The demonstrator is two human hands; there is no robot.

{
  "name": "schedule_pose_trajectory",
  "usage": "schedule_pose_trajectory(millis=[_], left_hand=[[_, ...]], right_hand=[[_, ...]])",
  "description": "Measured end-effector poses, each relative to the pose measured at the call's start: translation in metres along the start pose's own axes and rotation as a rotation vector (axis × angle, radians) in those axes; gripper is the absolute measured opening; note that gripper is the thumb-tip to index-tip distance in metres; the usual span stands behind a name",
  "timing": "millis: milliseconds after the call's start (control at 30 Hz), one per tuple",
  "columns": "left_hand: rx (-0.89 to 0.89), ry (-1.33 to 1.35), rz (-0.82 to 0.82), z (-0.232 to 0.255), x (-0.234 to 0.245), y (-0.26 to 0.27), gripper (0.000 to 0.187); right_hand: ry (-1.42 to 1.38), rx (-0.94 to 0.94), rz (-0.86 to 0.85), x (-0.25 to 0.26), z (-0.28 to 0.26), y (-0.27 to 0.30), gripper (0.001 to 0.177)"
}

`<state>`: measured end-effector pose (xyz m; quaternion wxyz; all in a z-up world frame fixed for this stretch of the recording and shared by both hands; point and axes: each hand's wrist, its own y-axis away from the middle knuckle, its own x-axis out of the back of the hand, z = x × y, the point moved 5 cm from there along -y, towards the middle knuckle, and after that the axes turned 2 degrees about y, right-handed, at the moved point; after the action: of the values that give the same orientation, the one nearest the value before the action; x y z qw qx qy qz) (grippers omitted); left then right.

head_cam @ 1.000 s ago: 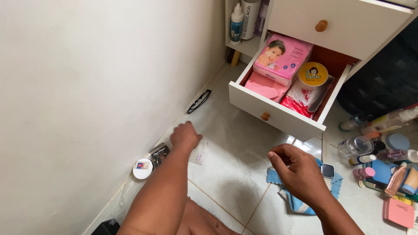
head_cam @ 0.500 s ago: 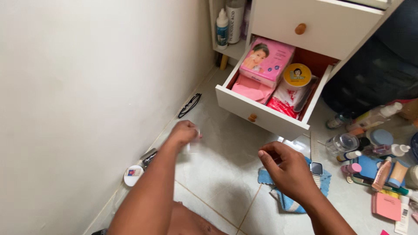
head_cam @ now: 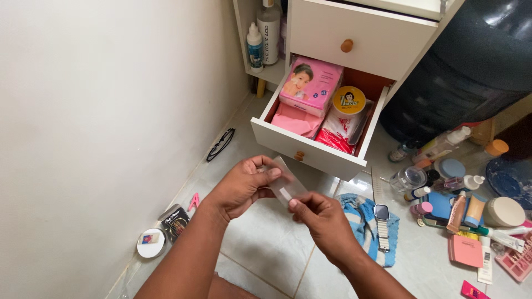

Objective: The person sits on the floor and organizes various personal items into a white drawer. They place a writing pad, a pouch, a smartwatch, a pink pouch, a box of tissues, a nail file, and other small items into the drawer one by one.

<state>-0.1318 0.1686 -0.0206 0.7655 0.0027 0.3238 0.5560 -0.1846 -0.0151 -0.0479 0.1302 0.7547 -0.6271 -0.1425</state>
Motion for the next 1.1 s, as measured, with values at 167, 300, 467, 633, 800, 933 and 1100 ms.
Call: schedule_pose_trajectory(millis=[167, 300, 467, 633, 800, 933, 1100], left_hand=[[-0.065, 0.316, 0.029, -0.002, 0.003, -0.005, 0.017], [0.019, 0.504, -0.159, -0.013, -0.011, -0.006, 0.019], [0.281, 0.579, -0.402, -0.049, -0.059, -0.003, 0.027], [0.249, 0.291, -0.253, -0.047, -0.073, -0.001, 0.031], [0.027, 0.227, -0.152, -0.007, -0.066, 0.009, 0.033], [-0.051, 0.159, -0.126, 0.005, -0.071, 0.015, 0.029], [-0.077, 0.029, -0.058, 0.0, -0.076, 0.013, 0.022]], right_hand=[[0.231, 0.166, 0.1, 0.015, -0.002, 0.013, 0.027], [0.093, 0.391, 0.228, 0.022, -0.038, 0.019, 0.029], [0.105, 0.269, 0.127, 0.032, -0.056, 0.008, 0.024], [-0.125, 0.318, 0.064, 0.057, -0.058, -0.001, 0.011], [0.119, 0.254, 0.12, 0.093, -0.069, -0.003, 0.007], [0.159, 0.299, 0.112, 0.097, -0.083, 0.0, 0.005], [0.181, 0.214, 0.169, 0.098, -0.086, 0.002, 0.014]])
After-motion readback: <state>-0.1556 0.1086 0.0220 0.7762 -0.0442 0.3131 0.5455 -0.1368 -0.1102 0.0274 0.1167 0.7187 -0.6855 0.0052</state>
